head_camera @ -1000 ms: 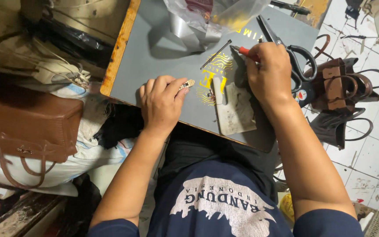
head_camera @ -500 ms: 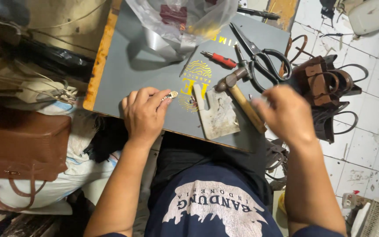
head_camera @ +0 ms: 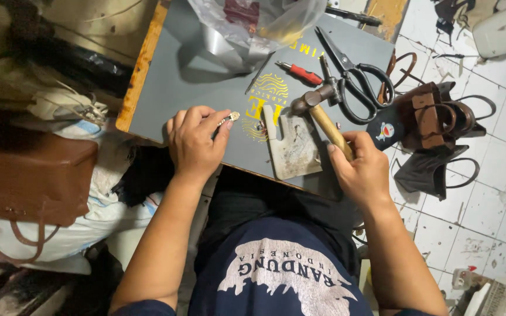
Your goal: Assemble small metal hardware components using a screwdriver and hammer
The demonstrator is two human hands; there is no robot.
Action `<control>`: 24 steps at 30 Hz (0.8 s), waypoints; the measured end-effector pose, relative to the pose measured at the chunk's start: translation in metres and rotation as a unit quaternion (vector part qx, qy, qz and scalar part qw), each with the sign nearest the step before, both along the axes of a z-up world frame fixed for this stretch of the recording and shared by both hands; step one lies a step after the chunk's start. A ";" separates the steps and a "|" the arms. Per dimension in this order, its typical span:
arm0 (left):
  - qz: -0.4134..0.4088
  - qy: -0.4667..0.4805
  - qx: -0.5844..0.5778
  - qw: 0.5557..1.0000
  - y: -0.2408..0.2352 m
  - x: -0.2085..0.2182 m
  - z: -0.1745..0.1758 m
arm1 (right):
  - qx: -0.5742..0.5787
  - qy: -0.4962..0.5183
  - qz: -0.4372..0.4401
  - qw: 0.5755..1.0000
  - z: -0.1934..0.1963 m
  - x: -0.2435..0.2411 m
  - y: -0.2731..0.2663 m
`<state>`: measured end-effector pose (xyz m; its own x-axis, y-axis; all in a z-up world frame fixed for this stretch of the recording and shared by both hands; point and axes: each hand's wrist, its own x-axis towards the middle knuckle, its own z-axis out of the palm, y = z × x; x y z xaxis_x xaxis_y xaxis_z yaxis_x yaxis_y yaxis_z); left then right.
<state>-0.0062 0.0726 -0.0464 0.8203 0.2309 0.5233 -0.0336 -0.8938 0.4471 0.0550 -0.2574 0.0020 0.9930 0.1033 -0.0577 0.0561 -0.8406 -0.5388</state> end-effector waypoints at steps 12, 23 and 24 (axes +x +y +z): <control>0.002 -0.030 -0.021 0.999 0.000 0.001 -0.001 | 0.096 -0.255 0.237 0.932 -0.006 -0.022 0.080; 0.016 -0.034 -0.032 0.999 -0.003 0.002 0.007 | 0.045 -0.306 0.266 0.913 -0.013 -0.018 0.094; 0.015 -0.038 -0.033 0.999 -0.002 0.003 0.007 | 0.048 -0.304 0.266 0.914 -0.013 -0.017 0.094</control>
